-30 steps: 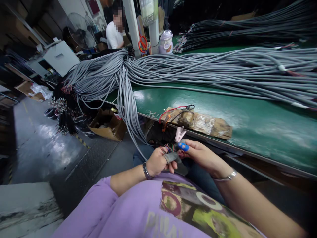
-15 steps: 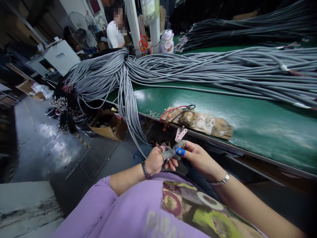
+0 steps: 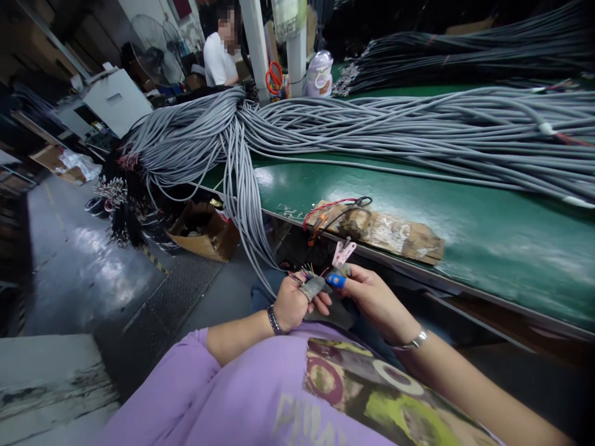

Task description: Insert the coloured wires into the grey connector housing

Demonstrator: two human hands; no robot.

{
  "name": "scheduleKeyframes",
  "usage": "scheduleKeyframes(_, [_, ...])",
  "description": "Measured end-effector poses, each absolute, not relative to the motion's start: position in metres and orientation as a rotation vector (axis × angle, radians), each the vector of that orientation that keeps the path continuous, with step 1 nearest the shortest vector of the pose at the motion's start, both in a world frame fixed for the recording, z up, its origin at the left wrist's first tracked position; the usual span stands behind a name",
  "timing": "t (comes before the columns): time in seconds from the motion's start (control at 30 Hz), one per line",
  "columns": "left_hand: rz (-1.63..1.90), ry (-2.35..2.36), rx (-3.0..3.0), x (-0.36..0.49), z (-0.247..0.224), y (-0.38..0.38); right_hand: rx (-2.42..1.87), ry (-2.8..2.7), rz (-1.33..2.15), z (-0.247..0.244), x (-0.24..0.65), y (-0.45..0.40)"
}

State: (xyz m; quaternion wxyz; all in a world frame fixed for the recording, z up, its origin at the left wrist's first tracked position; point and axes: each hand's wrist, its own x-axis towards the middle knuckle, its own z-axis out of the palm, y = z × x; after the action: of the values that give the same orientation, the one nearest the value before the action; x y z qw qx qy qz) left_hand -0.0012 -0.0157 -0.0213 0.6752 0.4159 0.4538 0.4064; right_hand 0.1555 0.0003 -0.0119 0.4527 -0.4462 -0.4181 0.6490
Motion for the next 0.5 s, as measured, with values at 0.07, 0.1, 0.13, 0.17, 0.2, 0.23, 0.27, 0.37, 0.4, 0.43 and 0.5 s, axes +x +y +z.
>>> scheduleKeyframes(0.07, [0.941, 1.041, 0.912, -0.001, -0.021, -0.015, -1.107, -1.011, 1.584, -0.015, 0.154, -0.001])
scheduleKeyframes(0.1, [0.956, 1.053, 0.899, 0.000, -0.020, -0.015, -1.099, -0.997, 1.592, -0.016, 0.154, -0.001])
scheduleKeyframes(0.13, [0.970, 1.063, 0.884, -0.001, -0.018, -0.015, -1.083, -0.975, 1.616, -0.018, 0.155, -0.001])
scheduleKeyframes(0.17, [0.980, 1.070, 0.868, -0.001, -0.015, -0.015, -1.058, -0.939, 1.653, -0.019, 0.155, -0.001])
scheduleKeyframes(0.2, [0.988, 1.073, 0.855, -0.001, -0.012, -0.015, -1.028, -0.887, 1.697, -0.019, 0.157, 0.000])
scheduleKeyframes(0.23, [0.994, 1.070, 0.844, -0.001, -0.009, -0.015, -0.996, -0.824, 1.743, -0.020, 0.158, 0.002])
scheduleKeyframes(0.27, [0.998, 1.060, 0.837, 0.000, -0.007, -0.015, -0.966, -0.760, 1.788, -0.019, 0.160, 0.004])
scheduleKeyframes(0.37, [1.000, 1.007, 0.844, 0.003, -0.001, -0.014, -0.888, -0.629, 1.898, -0.015, 0.163, 0.013])
scheduleKeyframes(0.4, [0.997, 0.991, 0.855, 0.005, 0.000, -0.014, -0.867, -0.607, 1.919, -0.012, 0.164, 0.017])
scheduleKeyframes(0.43, [0.994, 0.979, 0.869, 0.007, 0.001, -0.013, -0.852, -0.592, 1.927, -0.010, 0.163, 0.020])
scheduleKeyframes(0.5, [0.992, 0.974, 0.904, 0.011, 0.001, -0.013, -0.839, -0.581, 1.906, -0.007, 0.162, 0.025])
